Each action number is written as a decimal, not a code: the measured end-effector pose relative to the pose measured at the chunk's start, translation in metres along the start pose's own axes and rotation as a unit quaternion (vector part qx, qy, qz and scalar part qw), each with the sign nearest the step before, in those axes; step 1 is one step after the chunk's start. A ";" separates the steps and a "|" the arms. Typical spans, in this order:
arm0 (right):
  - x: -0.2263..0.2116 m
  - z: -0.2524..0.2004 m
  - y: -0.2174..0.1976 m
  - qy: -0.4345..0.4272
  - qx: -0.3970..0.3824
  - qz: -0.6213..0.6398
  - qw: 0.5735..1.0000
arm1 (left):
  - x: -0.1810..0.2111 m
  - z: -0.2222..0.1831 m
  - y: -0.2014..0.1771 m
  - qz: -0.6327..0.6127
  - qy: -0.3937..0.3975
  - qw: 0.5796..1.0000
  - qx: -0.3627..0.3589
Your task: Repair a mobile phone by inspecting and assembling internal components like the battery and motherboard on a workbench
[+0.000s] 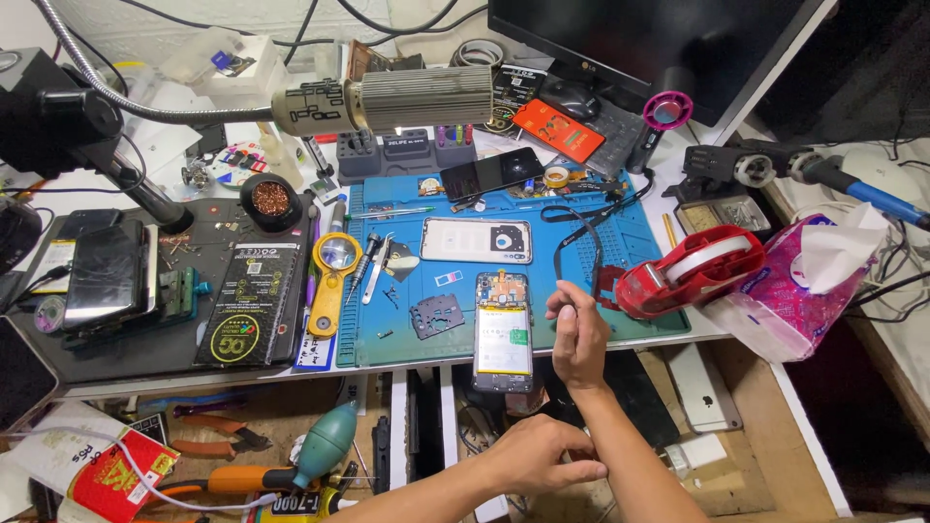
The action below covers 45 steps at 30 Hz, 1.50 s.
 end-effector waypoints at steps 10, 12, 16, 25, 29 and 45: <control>0.007 0.004 -0.002 0.051 0.013 0.047 0.998 | 0.012 -0.008 0.005 -0.077 -0.017 0.995 0.059; 0.001 0.002 0.000 0.031 -0.004 0.022 0.999 | 0.008 -0.010 0.011 -0.067 -0.039 0.996 0.050; 0.001 0.001 0.001 0.019 -0.012 0.006 1.000 | -0.005 -0.009 0.019 -0.093 -0.025 0.993 0.062; 0.003 0.001 0.003 0.023 -0.015 0.005 1.000 | -0.017 -0.008 0.013 -0.143 -0.035 0.987 0.069; 0.001 0.000 0.004 0.024 -0.015 0.004 1.000 | -0.023 -0.010 0.014 -0.201 -0.089 0.974 0.049; -0.003 0.003 0.003 0.033 -0.030 0.005 0.999 | -0.068 -0.019 0.026 -0.597 -0.286 0.713 0.231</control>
Point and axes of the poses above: each hand's wrist, its own z-axis towards the middle knuckle, its own y-axis out of the palm, x = y × z, the point moved 7 cm from there along z, towards the middle knuckle, and after that the axes turned 9 degrees about y, right-handed, at the moved point
